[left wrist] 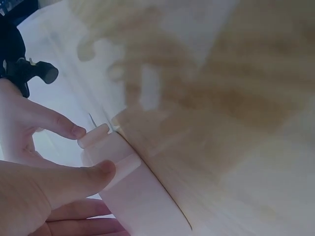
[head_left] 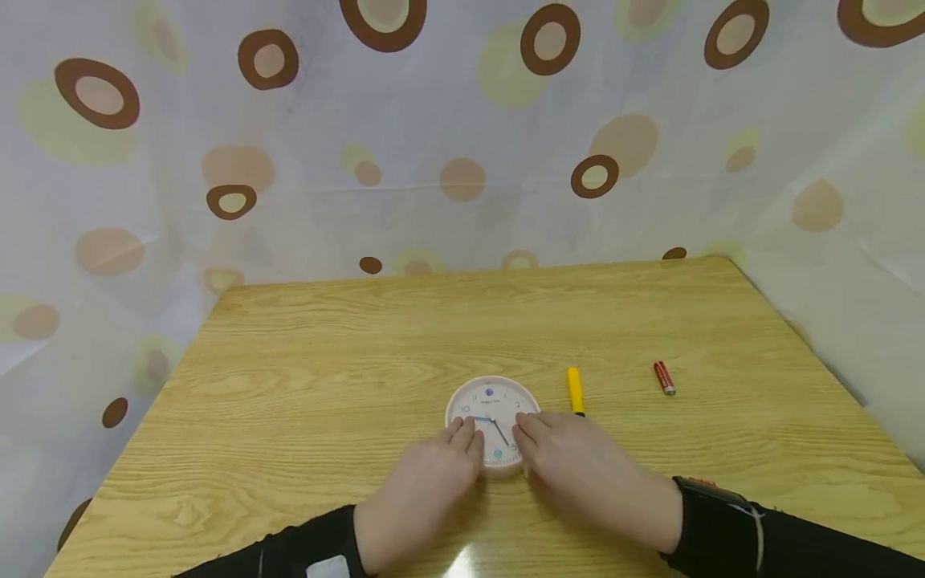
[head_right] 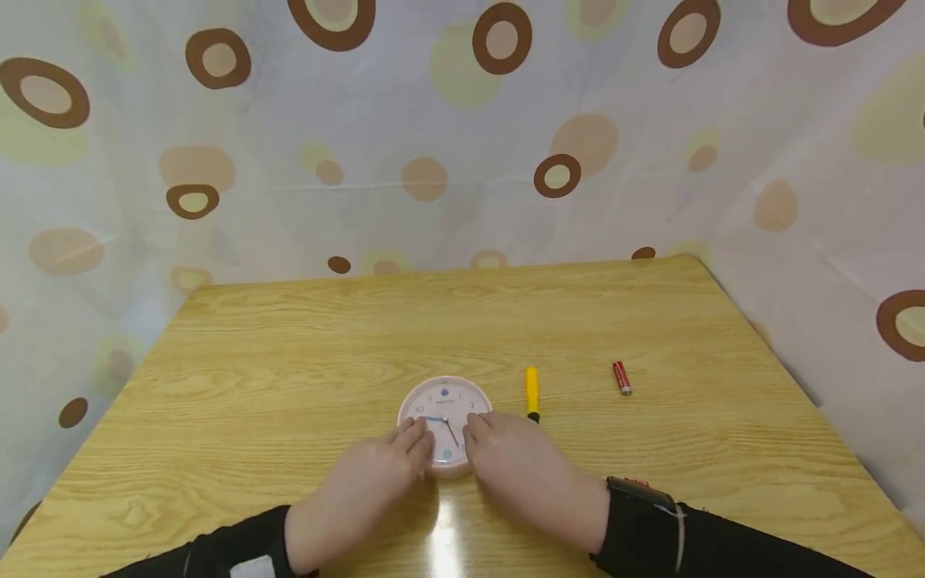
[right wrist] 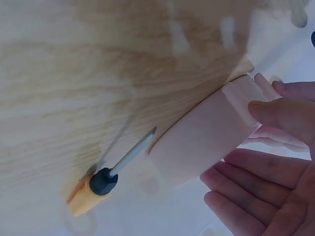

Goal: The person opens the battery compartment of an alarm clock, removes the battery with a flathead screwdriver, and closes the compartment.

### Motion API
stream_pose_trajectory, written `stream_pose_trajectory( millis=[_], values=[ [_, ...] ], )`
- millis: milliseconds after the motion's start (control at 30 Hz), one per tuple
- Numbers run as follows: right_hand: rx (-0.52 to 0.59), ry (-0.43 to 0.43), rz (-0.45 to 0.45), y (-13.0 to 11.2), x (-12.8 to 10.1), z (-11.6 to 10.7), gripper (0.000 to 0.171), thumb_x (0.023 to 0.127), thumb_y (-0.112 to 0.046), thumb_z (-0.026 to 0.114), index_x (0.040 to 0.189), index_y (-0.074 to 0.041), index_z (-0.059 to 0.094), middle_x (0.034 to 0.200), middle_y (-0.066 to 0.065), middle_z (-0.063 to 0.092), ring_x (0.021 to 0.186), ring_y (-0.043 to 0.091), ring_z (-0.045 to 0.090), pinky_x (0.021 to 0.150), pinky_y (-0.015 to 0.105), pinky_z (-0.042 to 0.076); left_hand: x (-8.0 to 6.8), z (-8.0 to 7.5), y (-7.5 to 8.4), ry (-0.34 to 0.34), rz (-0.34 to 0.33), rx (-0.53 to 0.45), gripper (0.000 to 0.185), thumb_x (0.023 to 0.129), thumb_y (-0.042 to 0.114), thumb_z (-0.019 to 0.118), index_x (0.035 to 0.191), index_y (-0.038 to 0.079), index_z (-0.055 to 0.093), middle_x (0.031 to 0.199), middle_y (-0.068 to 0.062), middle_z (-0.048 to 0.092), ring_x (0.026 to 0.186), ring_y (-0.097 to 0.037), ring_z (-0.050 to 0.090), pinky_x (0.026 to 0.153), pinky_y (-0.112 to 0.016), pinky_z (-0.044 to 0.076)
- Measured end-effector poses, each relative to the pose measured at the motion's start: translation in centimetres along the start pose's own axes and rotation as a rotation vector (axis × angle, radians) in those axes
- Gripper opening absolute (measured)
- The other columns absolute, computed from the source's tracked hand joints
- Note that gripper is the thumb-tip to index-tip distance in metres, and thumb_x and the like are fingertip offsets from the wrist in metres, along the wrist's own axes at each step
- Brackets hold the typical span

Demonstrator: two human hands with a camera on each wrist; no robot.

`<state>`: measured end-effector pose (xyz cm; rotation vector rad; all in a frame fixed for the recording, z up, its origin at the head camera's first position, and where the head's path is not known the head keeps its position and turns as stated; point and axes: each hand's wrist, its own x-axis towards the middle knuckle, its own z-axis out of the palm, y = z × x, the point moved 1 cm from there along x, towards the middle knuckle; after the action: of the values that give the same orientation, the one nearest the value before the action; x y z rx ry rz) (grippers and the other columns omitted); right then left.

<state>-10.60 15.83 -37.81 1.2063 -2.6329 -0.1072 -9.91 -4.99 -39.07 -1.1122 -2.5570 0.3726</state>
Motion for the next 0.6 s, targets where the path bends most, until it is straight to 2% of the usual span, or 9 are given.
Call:
stream_pose_trajectory(
  millis=[200,333,467,600],
  values=[
    [0.005,0.015,0.028,1.0,1.2,0.4,0.035,0.087,-0.015,0.081,0.116,0.003,0.075,0.116,0.015,0.077,0.100,0.026,0.075,0.086,0.037,0.065,1.2,0.8,-1.1,-0.054,-0.051,-0.095,0.025,0.096,0.003,0.073,0.120,0.005,0.076,0.126,-0.011,0.077,0.115,-0.020,0.076,0.082,-0.028,0.066],
    [0.030,0.005,0.050,1.9,2.2,0.9,0.032,0.087,-0.012,0.080,0.115,0.004,0.075,0.116,0.015,0.077,0.100,0.027,0.076,0.087,0.038,0.065,2.0,1.8,-1.9,-0.010,-0.074,-0.090,0.022,0.096,0.003,0.072,0.117,0.006,0.076,0.125,-0.011,0.078,0.113,-0.020,0.077,0.081,-0.028,0.066],
    [0.051,0.025,0.074,3.1,3.4,1.6,0.022,0.084,-0.008,0.079,0.104,0.000,0.076,0.107,0.011,0.077,0.090,0.024,0.074,0.079,0.037,0.064,2.9,2.9,-2.7,0.050,-0.089,-0.065,0.018,0.095,0.003,0.073,0.113,0.006,0.076,0.121,-0.011,0.079,0.107,-0.018,0.078,0.077,-0.026,0.065],
    [0.073,0.036,0.101,4.2,4.5,2.3,0.017,0.082,-0.006,0.081,0.097,-0.002,0.076,0.103,0.008,0.077,0.085,0.023,0.073,0.075,0.036,0.064,4.0,3.5,-3.7,0.067,-0.110,-0.129,0.015,0.093,0.000,0.075,0.108,0.004,0.076,0.112,-0.012,0.078,0.099,-0.019,0.078,0.078,-0.028,0.065]
  ],
)
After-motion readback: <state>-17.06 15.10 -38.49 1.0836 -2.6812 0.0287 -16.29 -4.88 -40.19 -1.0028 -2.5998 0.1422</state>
